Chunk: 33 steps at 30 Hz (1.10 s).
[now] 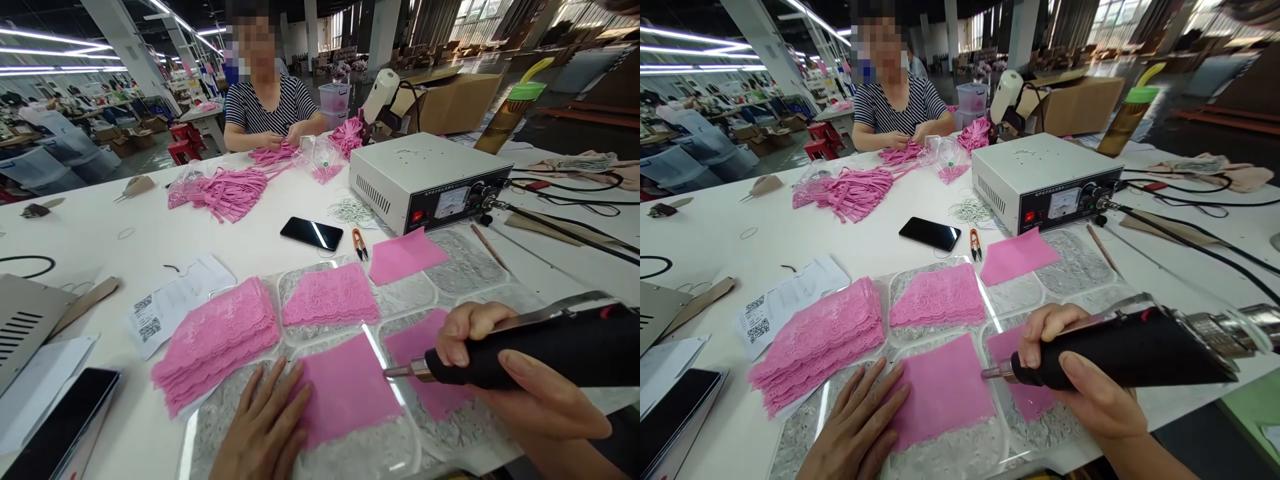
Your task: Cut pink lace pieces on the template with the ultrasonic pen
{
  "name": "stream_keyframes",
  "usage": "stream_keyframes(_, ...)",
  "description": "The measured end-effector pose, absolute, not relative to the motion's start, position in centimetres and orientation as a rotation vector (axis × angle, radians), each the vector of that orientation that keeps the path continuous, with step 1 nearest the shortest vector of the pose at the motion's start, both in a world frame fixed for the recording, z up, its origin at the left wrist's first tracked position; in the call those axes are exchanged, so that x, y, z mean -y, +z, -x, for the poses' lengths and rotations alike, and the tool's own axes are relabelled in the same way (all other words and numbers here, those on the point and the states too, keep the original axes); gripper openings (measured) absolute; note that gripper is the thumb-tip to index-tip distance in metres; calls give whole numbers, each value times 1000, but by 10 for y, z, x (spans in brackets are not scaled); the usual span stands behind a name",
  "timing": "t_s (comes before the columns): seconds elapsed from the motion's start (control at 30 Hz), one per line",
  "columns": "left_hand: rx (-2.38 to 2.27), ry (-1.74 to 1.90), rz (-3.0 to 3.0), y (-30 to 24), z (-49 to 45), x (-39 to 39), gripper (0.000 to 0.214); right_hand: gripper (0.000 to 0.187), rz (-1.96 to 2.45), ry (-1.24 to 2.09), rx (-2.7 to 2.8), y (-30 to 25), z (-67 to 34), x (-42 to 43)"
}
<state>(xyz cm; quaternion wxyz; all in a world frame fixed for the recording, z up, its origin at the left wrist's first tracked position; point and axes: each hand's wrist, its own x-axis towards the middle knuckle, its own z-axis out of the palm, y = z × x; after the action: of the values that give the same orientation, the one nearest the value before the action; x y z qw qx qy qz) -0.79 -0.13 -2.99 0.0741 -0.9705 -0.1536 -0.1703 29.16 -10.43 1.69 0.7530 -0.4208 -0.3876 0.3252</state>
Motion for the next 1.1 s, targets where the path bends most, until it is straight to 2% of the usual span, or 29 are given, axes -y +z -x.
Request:
stream_keyframes(0.53, 440, -509, 2905, -29, 8, 0, 37, 12, 927, 755, 898, 22, -288, 107)
stream_keyframes(0.7, 430, -515, 2891, -27, 11, -3, 36, 27, 962, 690, 723, 25, -292, 101)
stream_keyframes(0.8, 396, -586, 2882, -22, 9, 2, 33, 29, 958, 670, 684, 27, -300, 97)
stream_keyframes(0.97, 228, -637, 2912, -14, -27, 31, 27, 25, 934, 690, 704, 23, -314, 92)
stream_keyframes(1.1, 218, -673, 2946, -22, -80, 57, 30, 14, 871, 696, 812, 14, -323, 89)
